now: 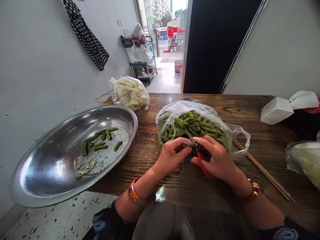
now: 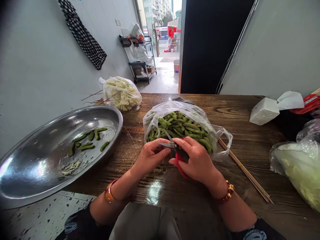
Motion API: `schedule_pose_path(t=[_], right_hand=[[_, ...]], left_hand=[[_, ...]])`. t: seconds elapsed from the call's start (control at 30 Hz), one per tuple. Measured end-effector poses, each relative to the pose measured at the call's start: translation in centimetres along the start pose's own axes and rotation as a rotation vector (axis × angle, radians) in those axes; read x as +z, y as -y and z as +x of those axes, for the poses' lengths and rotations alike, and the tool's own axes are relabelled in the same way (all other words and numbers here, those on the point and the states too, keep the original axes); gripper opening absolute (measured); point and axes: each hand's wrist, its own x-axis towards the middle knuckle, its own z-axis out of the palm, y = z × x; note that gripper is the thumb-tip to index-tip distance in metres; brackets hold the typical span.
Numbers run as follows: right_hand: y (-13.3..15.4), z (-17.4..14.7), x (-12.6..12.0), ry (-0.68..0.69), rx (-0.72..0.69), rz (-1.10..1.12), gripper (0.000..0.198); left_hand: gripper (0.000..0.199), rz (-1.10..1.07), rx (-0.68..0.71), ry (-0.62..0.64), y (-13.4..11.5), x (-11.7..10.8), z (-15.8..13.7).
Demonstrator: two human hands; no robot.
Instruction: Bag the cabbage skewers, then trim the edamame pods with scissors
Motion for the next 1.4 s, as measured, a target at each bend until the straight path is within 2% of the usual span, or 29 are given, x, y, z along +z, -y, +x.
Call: schedule_pose_path(t=[0.27,0.7,0.87,1.0,1.1,1.23,1.4], right_hand=[[-0.3,-0.5,-0.3,0.014,-0.024,-0.101,0.049],[-0.1,-0.4,-0.4,0.046,-0.002,-0.114,0.045],[-0.2,-0.3,-0.4,0.053,0.003,-0.137,0.048],[-0.3,-0.4,-0.3,0.056,0.021,-0.13,0.045],[-0.4,-0.4,-0.3,0.029,0.053,-0.139,0.044],[-0.6,-0.4,-0.2,-0.07,0.127,-0.162,0.047],[-0.6,-0.3,0.0,-0.071,0.062,-0.147,0.051]], left_hand=[[0.016,0.081,0.055,-0.028,-0.1,-0.4,0.1],[0.017,0.202,0.118,-0.035,0.2,-0.8,0.4],[0.017,0.219,0.126,0.016,0.3,-0.6,0.3],[0.017,0.195,0.106,0.006,0.2,-0.4,0.4],[0.018,0.045,0.022,-0.001,0.3,-0.5,0.4],[0.026,-0.349,-0.086,-0.053,0.5,-0.9,0.6],[0.033,-0.709,-0.138,-0.133,0.3,-1.6,0.9]])
